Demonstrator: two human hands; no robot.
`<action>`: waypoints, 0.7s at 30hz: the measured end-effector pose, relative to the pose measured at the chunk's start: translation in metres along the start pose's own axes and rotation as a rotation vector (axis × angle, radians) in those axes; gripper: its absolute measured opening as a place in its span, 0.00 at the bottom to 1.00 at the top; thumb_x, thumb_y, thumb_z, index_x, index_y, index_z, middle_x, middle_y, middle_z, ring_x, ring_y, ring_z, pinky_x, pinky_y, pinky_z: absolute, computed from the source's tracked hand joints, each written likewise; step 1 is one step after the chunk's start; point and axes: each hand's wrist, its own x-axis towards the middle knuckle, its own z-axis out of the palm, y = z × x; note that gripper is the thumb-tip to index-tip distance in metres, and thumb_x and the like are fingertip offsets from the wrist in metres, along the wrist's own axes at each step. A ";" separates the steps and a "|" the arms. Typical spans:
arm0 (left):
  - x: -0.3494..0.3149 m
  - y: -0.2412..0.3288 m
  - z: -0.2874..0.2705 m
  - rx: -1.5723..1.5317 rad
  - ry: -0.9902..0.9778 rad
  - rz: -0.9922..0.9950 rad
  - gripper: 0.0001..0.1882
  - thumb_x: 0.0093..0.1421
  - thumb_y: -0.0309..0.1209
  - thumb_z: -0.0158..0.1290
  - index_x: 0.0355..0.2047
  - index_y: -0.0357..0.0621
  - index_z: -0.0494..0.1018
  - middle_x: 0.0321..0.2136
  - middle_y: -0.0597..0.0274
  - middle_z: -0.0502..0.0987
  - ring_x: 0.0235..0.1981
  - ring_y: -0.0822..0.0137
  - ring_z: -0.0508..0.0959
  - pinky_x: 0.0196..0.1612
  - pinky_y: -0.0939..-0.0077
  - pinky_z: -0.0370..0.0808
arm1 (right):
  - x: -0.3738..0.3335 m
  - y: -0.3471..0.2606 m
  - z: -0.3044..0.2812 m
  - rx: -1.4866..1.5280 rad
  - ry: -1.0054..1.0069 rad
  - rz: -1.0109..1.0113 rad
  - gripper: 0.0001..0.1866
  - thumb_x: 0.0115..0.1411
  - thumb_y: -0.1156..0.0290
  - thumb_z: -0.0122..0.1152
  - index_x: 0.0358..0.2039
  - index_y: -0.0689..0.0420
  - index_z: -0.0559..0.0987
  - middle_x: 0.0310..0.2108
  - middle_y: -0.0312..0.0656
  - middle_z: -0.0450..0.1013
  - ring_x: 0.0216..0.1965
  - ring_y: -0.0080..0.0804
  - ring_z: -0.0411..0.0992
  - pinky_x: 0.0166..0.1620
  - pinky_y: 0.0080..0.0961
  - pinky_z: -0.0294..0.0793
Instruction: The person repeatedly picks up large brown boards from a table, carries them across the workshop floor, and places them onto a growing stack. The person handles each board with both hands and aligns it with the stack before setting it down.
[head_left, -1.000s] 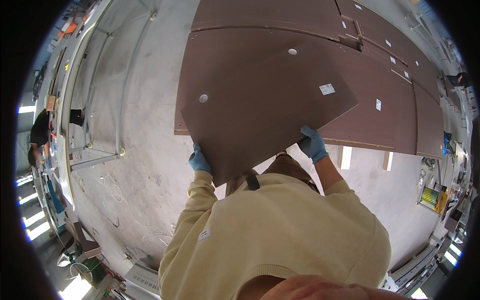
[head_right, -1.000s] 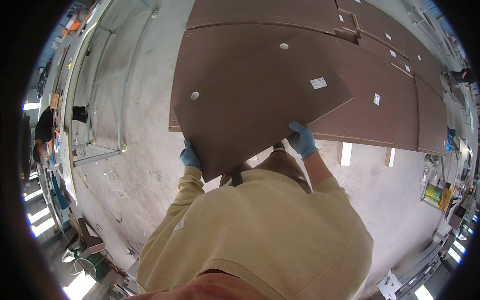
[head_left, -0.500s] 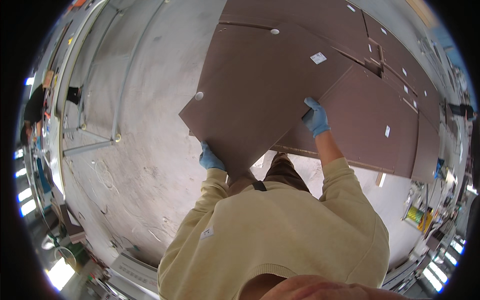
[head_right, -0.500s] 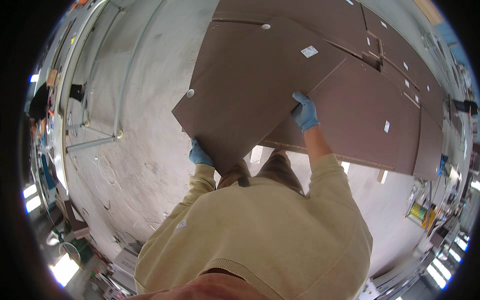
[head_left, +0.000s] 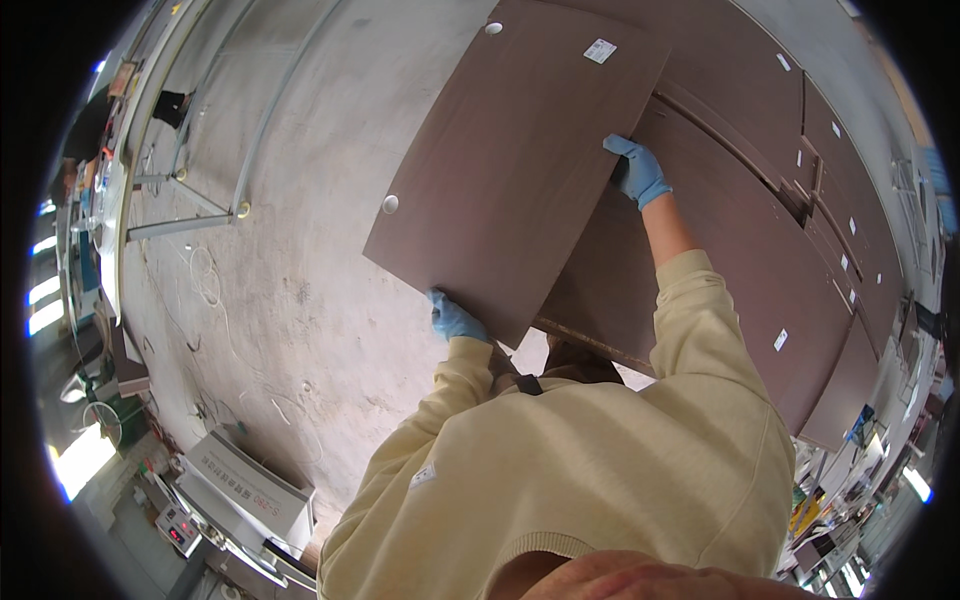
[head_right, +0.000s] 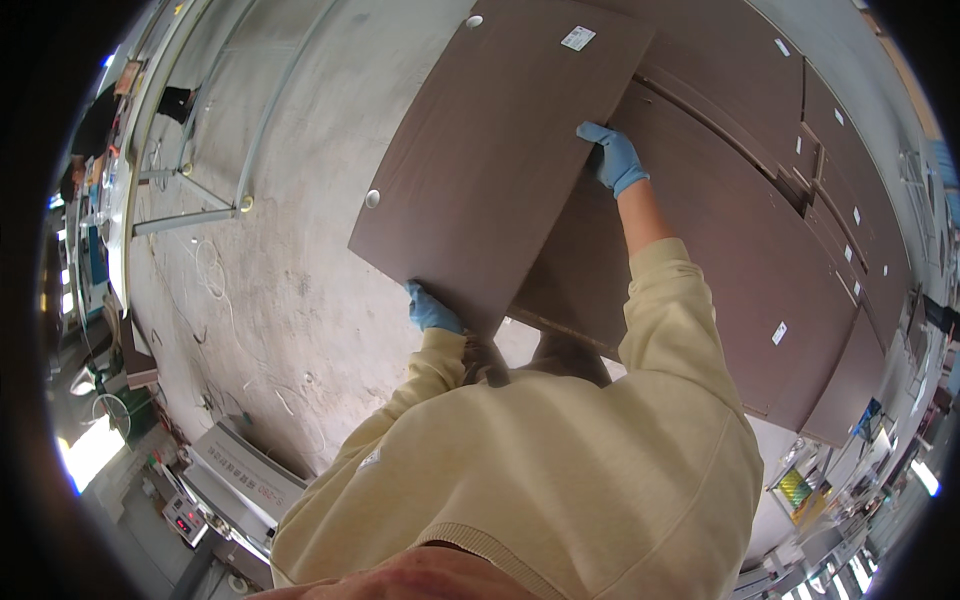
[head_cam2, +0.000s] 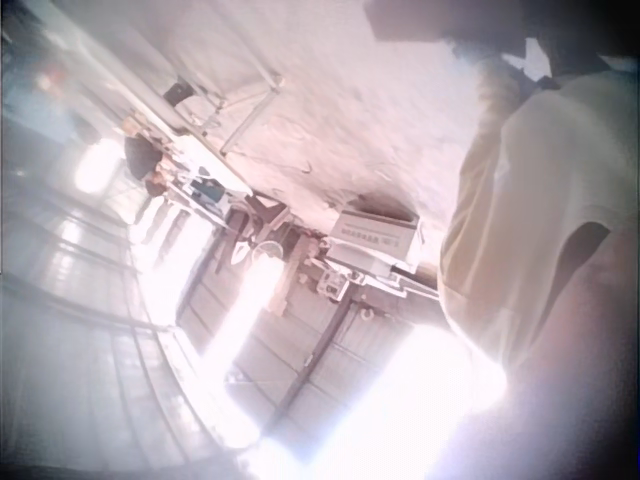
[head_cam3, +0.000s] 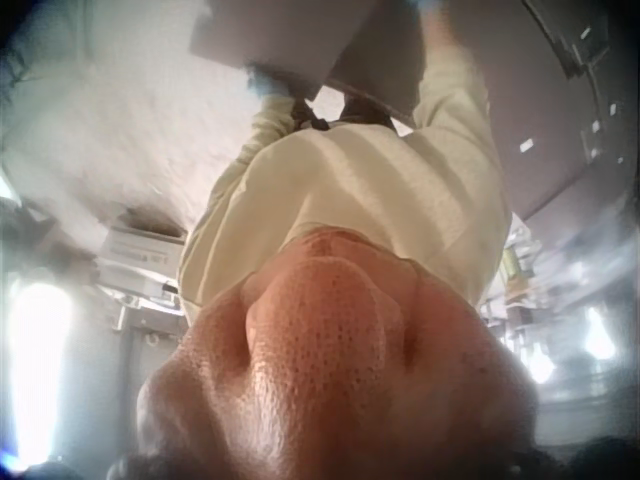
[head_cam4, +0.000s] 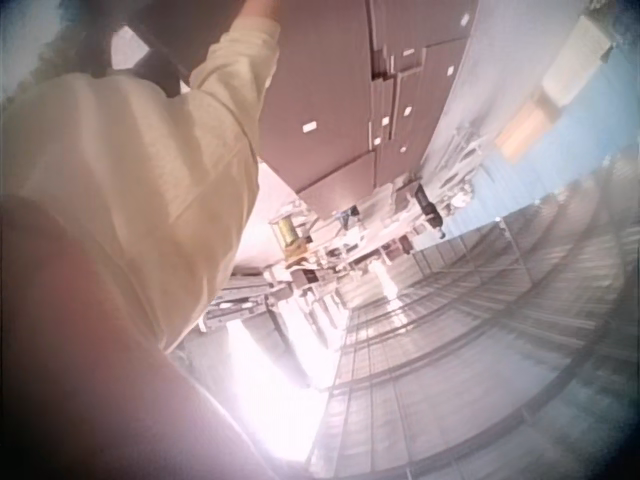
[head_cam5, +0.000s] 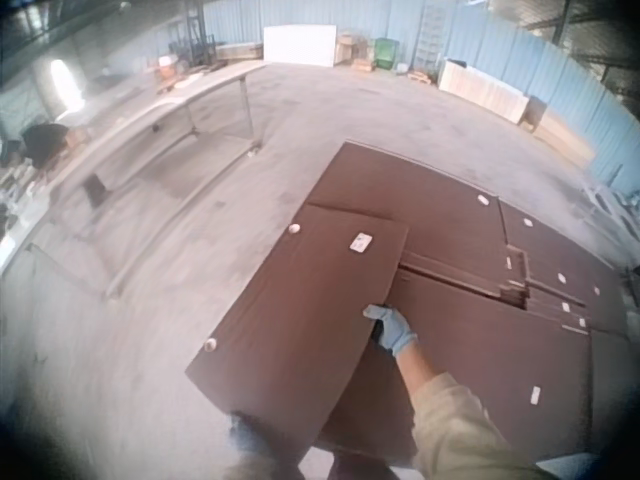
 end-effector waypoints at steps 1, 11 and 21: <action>-0.001 -0.005 0.002 0.019 -0.009 -0.001 0.34 0.68 0.57 0.53 0.50 0.32 0.76 0.48 0.53 0.80 0.45 0.58 0.78 0.50 0.62 0.77 | 0.008 -0.004 0.000 -0.008 0.008 0.019 0.24 0.59 0.71 0.68 0.56 0.61 0.76 0.53 0.44 0.76 0.54 0.41 0.74 0.61 0.38 0.72; 0.046 -0.033 -0.013 0.296 -0.277 -0.125 0.29 0.72 0.51 0.47 0.51 0.31 0.74 0.38 0.53 0.81 0.30 0.64 0.81 0.37 0.69 0.83 | 0.045 -0.007 -0.007 -0.654 0.196 0.228 0.25 0.61 0.61 0.68 0.53 0.64 0.78 0.53 0.48 0.75 0.46 0.42 0.78 0.50 0.37 0.84; 0.063 0.040 -0.051 0.537 -0.576 -0.373 0.26 0.71 0.47 0.49 0.48 0.31 0.75 0.43 0.42 0.81 0.33 0.55 0.83 0.34 0.62 0.81 | 0.048 -0.007 0.018 -1.252 0.535 0.203 0.21 0.64 0.56 0.62 0.47 0.61 0.83 0.45 0.49 0.81 0.45 0.43 0.81 0.41 0.39 0.83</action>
